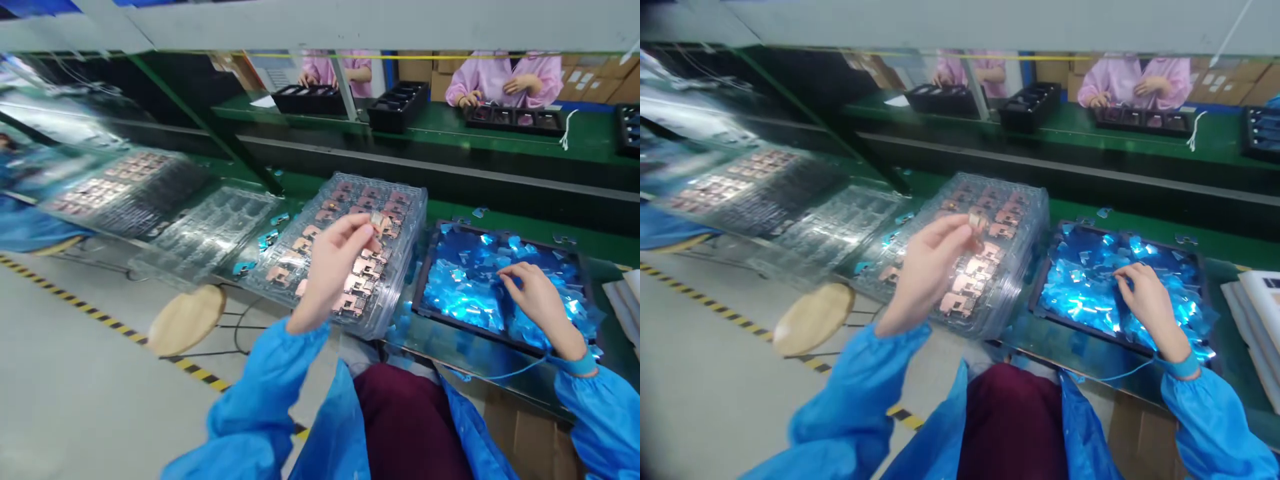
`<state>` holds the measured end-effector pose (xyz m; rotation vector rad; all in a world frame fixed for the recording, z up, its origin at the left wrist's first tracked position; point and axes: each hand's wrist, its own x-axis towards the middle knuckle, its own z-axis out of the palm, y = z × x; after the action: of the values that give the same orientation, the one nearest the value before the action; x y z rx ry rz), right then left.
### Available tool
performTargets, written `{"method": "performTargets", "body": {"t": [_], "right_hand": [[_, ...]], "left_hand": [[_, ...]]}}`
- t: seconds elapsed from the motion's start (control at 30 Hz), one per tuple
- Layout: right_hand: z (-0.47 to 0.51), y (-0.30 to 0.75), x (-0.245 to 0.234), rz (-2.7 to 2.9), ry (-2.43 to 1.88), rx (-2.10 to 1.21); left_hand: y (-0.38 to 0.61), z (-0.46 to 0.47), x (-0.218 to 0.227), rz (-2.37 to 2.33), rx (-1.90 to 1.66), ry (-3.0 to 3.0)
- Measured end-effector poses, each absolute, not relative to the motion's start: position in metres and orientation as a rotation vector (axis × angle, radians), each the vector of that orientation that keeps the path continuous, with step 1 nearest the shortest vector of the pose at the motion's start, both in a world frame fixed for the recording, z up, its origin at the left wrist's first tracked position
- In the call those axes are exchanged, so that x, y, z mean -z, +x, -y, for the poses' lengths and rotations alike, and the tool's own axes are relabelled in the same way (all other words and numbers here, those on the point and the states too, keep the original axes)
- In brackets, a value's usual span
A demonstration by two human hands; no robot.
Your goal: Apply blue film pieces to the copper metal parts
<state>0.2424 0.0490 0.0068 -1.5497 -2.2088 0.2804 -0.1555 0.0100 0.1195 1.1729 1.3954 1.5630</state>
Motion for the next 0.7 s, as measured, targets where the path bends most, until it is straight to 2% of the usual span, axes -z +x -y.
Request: {"method": "performTargets", "body": {"t": [0.13,0.27,0.4,0.53,0.7], "right_hand": [[-0.059,0.263,-0.004,2.304,-1.542,-0.119],[-0.062,0.286,-0.017,2.272,-1.574,-0.13],[-0.075,0.316,-0.042,2.177,-1.71,-0.259],[-0.104,0.337,-0.073,1.961,-2.053,-0.355],[-0.16,0.369,-0.058,1.602,-2.406,-0.298]], "left_hand": [[-0.212,-0.091,-0.126,-1.677,-1.255,1.614],[-0.239,-0.148,-0.116,-1.807,-0.91,1.773],[-0.248,-0.158,-0.107,-1.833,-0.74,1.867],[-0.267,-0.159,-0.093,-1.848,-0.576,2.047],[-0.289,-0.186,-0.065,-1.845,-0.571,2.198]]}}
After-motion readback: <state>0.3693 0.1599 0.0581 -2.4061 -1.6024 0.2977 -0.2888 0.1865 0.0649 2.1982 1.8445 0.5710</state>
